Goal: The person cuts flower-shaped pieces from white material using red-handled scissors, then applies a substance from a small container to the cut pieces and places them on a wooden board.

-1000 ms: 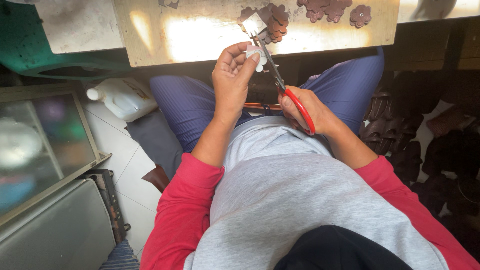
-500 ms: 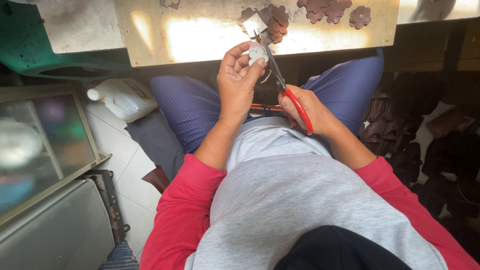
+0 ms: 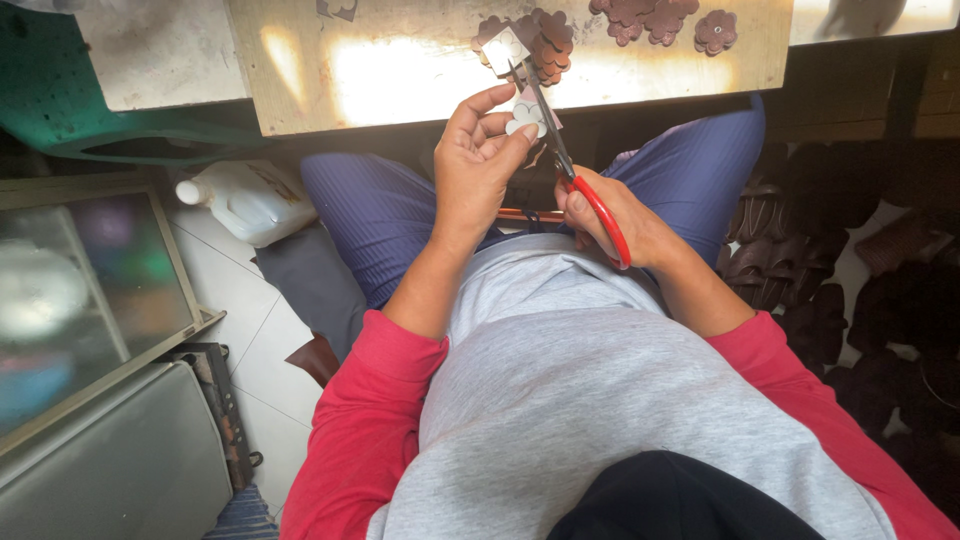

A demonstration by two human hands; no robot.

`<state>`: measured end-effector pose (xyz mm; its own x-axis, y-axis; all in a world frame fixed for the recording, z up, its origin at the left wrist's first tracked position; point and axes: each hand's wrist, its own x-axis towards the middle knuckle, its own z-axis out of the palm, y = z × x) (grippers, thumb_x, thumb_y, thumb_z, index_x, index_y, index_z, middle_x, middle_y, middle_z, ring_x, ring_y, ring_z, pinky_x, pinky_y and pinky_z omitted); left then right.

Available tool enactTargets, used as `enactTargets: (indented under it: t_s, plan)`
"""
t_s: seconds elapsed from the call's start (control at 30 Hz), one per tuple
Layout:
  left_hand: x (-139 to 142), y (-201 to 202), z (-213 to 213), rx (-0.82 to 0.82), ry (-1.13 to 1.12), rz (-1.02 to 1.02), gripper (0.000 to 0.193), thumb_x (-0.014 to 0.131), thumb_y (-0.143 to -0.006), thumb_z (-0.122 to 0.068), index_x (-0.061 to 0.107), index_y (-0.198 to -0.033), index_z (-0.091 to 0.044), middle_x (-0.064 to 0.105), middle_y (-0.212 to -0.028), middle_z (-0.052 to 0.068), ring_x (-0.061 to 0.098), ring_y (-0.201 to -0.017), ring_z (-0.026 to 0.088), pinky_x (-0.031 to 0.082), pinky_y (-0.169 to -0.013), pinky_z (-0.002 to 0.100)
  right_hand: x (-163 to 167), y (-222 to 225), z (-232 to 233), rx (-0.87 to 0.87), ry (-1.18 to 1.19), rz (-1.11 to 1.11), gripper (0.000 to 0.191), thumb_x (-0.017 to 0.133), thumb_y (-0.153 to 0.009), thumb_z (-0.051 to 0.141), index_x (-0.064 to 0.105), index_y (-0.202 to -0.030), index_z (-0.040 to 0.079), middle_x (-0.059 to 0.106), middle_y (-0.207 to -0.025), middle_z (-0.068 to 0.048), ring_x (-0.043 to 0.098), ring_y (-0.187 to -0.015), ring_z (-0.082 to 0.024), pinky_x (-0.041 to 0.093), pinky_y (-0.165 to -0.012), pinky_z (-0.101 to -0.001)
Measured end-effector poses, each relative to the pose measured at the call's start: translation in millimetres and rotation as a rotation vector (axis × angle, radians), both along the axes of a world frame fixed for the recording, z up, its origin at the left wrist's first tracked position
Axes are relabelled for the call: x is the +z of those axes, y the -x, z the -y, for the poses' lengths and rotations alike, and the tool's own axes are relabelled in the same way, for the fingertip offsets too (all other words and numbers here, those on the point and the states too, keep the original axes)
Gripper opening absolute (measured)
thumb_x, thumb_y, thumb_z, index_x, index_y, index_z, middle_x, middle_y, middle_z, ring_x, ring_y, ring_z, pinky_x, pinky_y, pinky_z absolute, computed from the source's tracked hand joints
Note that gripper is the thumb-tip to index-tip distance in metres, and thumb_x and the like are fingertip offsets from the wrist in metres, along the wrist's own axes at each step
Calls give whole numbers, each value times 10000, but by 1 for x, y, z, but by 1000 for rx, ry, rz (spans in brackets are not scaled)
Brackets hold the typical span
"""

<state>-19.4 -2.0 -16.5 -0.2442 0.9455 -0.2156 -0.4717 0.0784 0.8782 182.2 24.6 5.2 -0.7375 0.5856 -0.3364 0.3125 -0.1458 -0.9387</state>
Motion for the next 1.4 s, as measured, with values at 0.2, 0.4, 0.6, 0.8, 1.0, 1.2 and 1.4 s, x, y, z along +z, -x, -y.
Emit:
enactTargets:
  t_s: [0.2, 0.4, 0.6, 0.8, 1.0, 1.2, 1.4]
  plan:
    - [-2, 4, 0, 19, 2, -37, 453, 714, -967, 41, 534, -1383, 37, 695, -1064, 117, 712, -969, 140, 586, -854, 242, 1, 1, 0, -4, 33, 9, 554, 376, -1037, 611, 498, -970, 75, 462, -701, -8, 519, -586, -112, 509, -543, -282]
    - [-4, 10, 0, 44, -9, -44, 445, 723, -964, 43, 547, -1372, 39, 687, -1036, 101, 702, -924, 128, 567, -795, 225, 5, 2, -1, 6, 42, 81, 537, 388, -1018, 601, 504, -943, 82, 457, -664, 3, 503, -540, -109, 496, -500, -287]
    - [-4, 14, 0, 73, -16, -68, 457, 735, -954, 50, 543, -1369, 39, 662, -1024, 80, 696, -903, 118, 570, -786, 221, 0, 0, -3, 52, -113, 123, 527, 400, -1042, 577, 513, -898, 83, 492, -661, -14, 505, -579, -121, 471, -549, -308]
    - [-5, 18, -2, 88, -6, -71, 462, 731, -946, 46, 534, -1364, 27, 673, -1013, 81, 704, -883, 115, 579, -779, 219, -6, -2, -3, 73, -197, 113, 531, 415, -1056, 551, 513, -867, 64, 483, -680, -22, 479, -630, -148, 447, -597, -331]
    - [-6, 18, -2, 87, 3, -89, 453, 730, -954, 47, 544, -1367, 31, 667, -1014, 77, 687, -867, 107, 554, -748, 208, -3, -3, -3, 74, -170, 153, 529, 421, -1044, 554, 520, -861, 68, 488, -676, -26, 485, -619, -144, 447, -577, -332]
    - [-6, 8, -1, 80, -14, -64, 447, 719, -963, 24, 538, -1371, 5, 634, -1019, 52, 699, -880, 108, 582, -781, 221, -2, 2, -2, 28, 69, -71, 548, 399, -1038, 587, 531, -1053, 55, 470, -708, 12, 519, -619, -111, 521, -591, -292]
    - [-2, 1, 0, 0, 21, -35, 294, 685, -985, -39, 603, -1264, 5, 672, -1102, 61, 719, -932, 120, 589, -791, 246, -3, 0, -4, 30, 44, -133, 591, 353, -1065, 608, 524, -1126, 46, 418, -705, 25, 465, -625, -101, 532, -636, -292]
